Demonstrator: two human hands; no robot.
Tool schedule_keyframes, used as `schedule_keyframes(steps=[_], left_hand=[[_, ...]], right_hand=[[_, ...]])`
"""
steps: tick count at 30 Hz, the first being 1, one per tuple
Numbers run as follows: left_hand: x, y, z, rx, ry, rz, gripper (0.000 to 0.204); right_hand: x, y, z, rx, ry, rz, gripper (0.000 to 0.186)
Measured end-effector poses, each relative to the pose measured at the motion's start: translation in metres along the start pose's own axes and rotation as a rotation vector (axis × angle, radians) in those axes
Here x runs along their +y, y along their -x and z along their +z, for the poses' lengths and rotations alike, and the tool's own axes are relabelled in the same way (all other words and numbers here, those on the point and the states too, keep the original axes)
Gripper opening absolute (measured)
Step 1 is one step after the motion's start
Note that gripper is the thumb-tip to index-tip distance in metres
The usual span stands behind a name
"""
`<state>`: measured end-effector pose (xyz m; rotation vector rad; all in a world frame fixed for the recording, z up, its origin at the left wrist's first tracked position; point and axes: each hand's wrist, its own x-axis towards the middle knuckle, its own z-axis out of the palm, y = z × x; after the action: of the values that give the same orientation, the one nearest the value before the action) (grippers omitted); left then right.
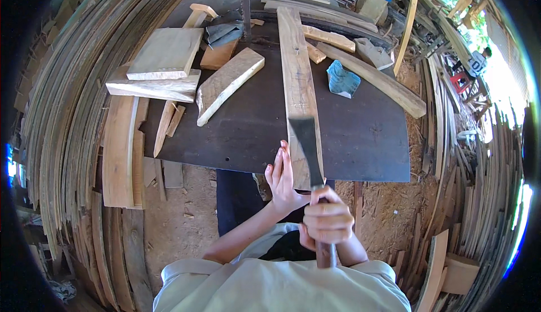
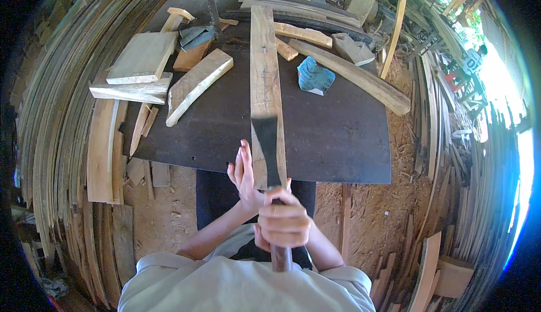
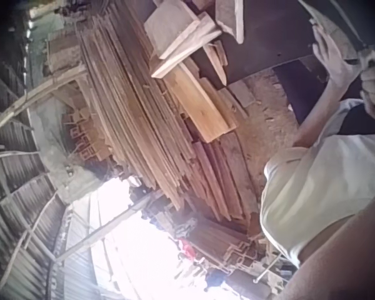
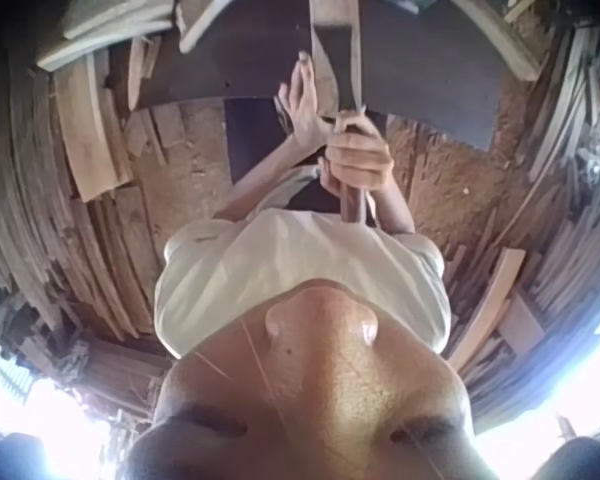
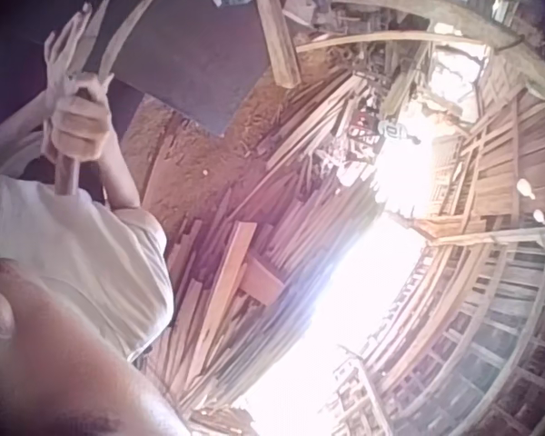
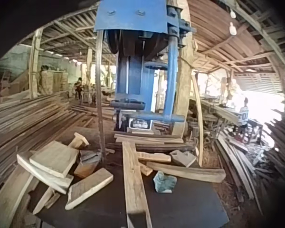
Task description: The person uses a chisel to shape a long wooden plank on a workbench. They hold the plank with their left hand and strike the chisel with their right hand to remove wood shavings. The person occasionally pauses to inspect the surface and then resumes chiseling.
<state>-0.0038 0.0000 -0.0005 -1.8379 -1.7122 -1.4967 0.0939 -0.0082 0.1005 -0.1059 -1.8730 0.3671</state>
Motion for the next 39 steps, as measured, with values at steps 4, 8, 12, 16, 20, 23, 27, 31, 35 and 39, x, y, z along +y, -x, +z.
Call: schedule_keyframes(steps=[4,8,12,16,20,23,27,31,35,39], left_hand=[[0.011,-0.006,-0.011,-0.032,0.041,-0.097,0.079],[0.002,0.0,-0.007,-0.061,0.086,-0.028,0.113],[0.003,0.001,-0.003,-0.001,0.097,-0.02,0.114],[0.005,-0.003,-0.006,-0.013,0.027,-0.028,0.114],[0.0,0.001,-0.004,-0.02,0.014,-0.006,0.111],[0.002,-0.001,-0.001,0.017,0.033,0.027,0.107],[0.001,-0.001,-0.002,0.008,0.038,0.01,0.11],[0.004,-0.002,-0.006,-0.023,0.024,-0.049,0.092],[0.001,-0.002,-0.003,0.008,0.047,0.014,0.109],[0.0,-0.001,-0.001,0.032,0.023,0.022,0.11]], right_hand=[[0.011,-0.006,0.008,0.038,0.032,-0.004,0.019],[-0.01,-0.004,-0.002,-0.001,0.014,0.049,0.017],[-0.01,0.002,-0.003,-0.016,-0.004,-0.008,0.017],[0.004,-0.001,-0.006,-0.014,0.009,0.049,0.018],[-0.011,-0.002,0.0,-0.012,0.018,0.072,0.018],[-0.021,0.0,-0.003,-0.016,0.005,0.046,0.019],[-0.006,0.0,-0.001,-0.024,-0.001,-0.003,0.018],[0.007,-0.004,0.006,0.0,0.03,0.009,0.019],[-0.018,0.001,0.001,-0.016,0.043,0.062,0.016],[-0.018,0.002,-0.003,-0.011,0.0,0.049,0.016]])
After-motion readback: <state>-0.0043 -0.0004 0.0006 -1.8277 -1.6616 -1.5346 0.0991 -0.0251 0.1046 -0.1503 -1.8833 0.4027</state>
